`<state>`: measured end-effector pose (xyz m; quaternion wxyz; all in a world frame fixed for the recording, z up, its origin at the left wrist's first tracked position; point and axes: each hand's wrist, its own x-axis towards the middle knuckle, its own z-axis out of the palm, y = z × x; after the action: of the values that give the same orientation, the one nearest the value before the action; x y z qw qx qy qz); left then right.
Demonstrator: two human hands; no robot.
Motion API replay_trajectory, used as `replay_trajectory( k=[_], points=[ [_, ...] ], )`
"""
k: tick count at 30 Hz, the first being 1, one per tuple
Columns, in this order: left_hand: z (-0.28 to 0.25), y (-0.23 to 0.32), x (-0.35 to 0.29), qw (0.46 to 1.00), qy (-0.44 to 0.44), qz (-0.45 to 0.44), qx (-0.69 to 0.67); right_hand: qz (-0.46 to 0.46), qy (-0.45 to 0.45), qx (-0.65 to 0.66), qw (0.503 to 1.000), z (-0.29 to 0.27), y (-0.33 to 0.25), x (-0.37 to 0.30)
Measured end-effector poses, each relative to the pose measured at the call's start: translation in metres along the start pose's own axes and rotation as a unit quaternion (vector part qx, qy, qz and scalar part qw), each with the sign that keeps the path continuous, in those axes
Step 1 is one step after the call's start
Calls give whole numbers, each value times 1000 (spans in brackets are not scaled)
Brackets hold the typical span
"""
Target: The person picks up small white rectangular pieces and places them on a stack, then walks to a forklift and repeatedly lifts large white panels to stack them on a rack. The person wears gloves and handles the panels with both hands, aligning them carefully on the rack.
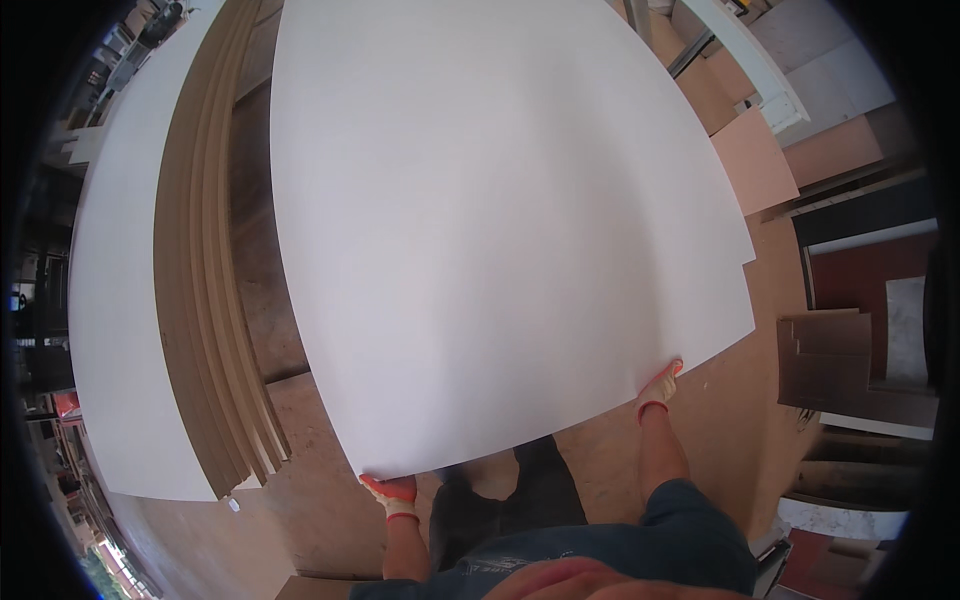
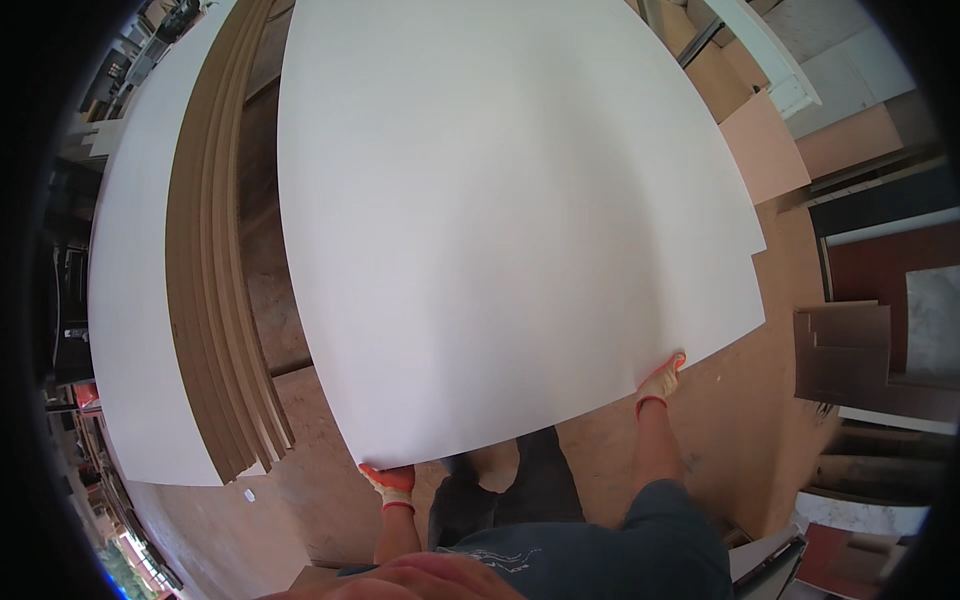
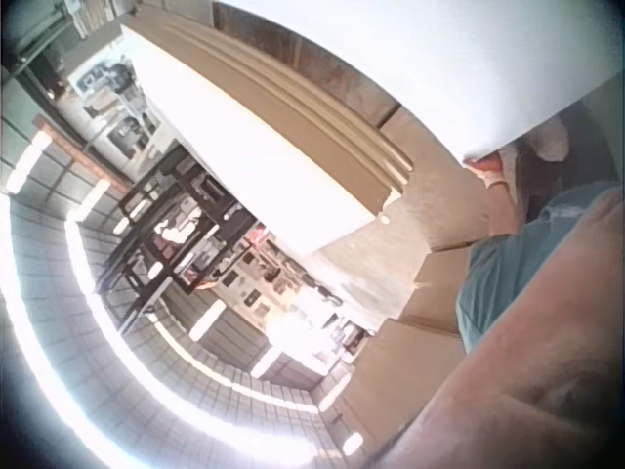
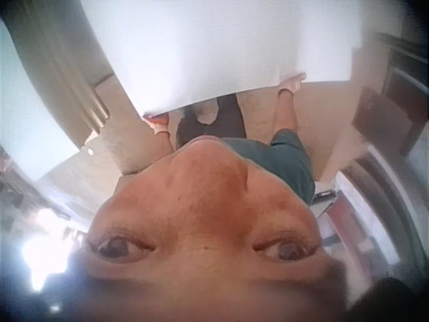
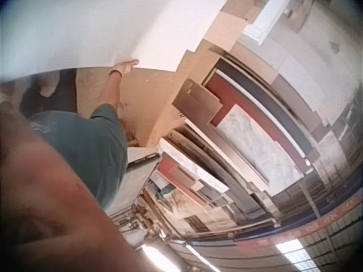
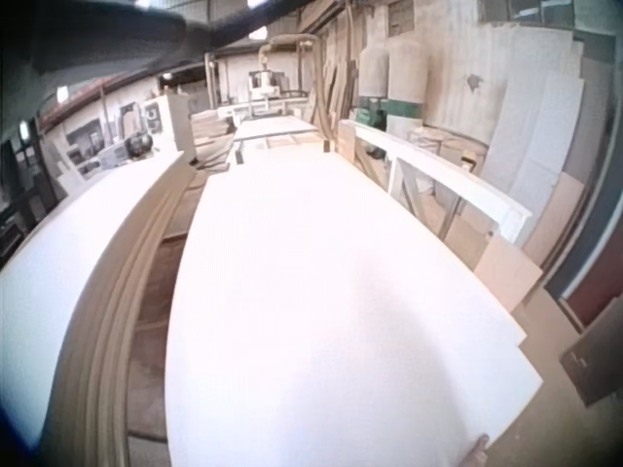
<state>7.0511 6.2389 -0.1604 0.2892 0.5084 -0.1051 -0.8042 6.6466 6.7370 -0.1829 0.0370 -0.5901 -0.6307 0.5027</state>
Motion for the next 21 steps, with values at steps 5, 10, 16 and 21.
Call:
replay_trajectory(
  k=[5,10,16,21],
  points=[
    [36,-6,65,995,-5,87,-41,-34,-43,85,995,35,-40,-1],
    [77,-3,110,992,27,111,-59,-29,44,34,998,74,-63,1],
    [109,-13,128,990,49,131,10,-76,27,92,992,101,-72,32],
    [146,-25,139,991,83,89,51,-138,132,-26,981,117,-76,54]
  ],
)
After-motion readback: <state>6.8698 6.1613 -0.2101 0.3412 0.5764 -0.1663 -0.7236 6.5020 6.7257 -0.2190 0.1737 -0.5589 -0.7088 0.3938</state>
